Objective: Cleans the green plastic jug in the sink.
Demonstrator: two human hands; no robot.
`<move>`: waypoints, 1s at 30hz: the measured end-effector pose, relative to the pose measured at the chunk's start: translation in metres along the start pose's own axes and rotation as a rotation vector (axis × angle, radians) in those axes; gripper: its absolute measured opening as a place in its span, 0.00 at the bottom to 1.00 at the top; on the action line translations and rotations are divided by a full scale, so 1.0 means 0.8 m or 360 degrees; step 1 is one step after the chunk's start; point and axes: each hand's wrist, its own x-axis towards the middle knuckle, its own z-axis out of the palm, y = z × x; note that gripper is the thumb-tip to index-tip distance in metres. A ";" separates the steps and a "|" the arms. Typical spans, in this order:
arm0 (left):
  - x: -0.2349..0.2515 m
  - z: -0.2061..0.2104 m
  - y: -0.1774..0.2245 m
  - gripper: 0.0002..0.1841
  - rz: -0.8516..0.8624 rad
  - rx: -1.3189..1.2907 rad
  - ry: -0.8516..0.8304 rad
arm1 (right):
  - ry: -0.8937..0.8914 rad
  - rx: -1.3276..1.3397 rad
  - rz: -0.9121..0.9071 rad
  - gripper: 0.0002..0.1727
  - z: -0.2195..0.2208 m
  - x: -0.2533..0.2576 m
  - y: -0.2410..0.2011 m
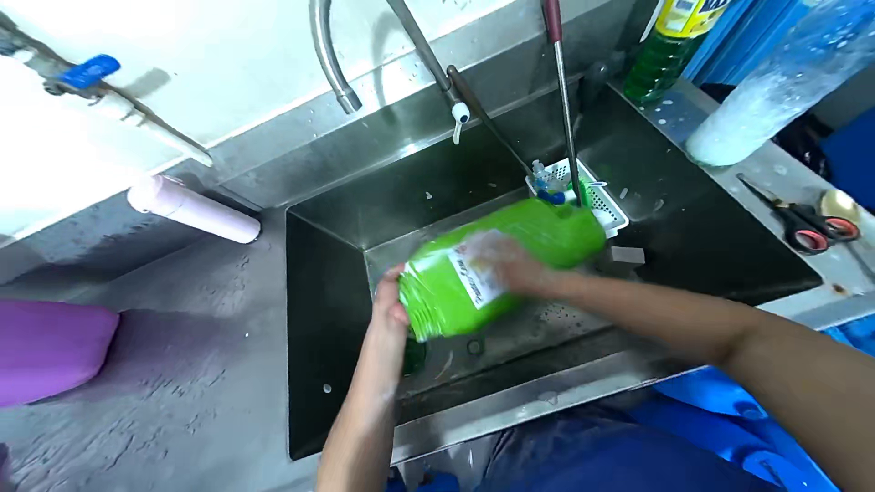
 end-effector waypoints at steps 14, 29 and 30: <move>0.091 -0.071 -0.055 0.27 0.0225 0.0638 -0.0005 | 0.0117 -0.0349 0.1187 0.27 0.002 0.121 0.105; 0.120 -0.124 0.000 0.23 0.0380 0.1234 0.0081 | -0.0848 -0.0511 0.1033 0.43 -0.038 -0.067 0.045; 0.121 -0.127 0.000 0.23 0.0375 0.1295 0.0052 | -0.0893 -0.0478 0.0988 0.41 -0.045 -0.087 0.034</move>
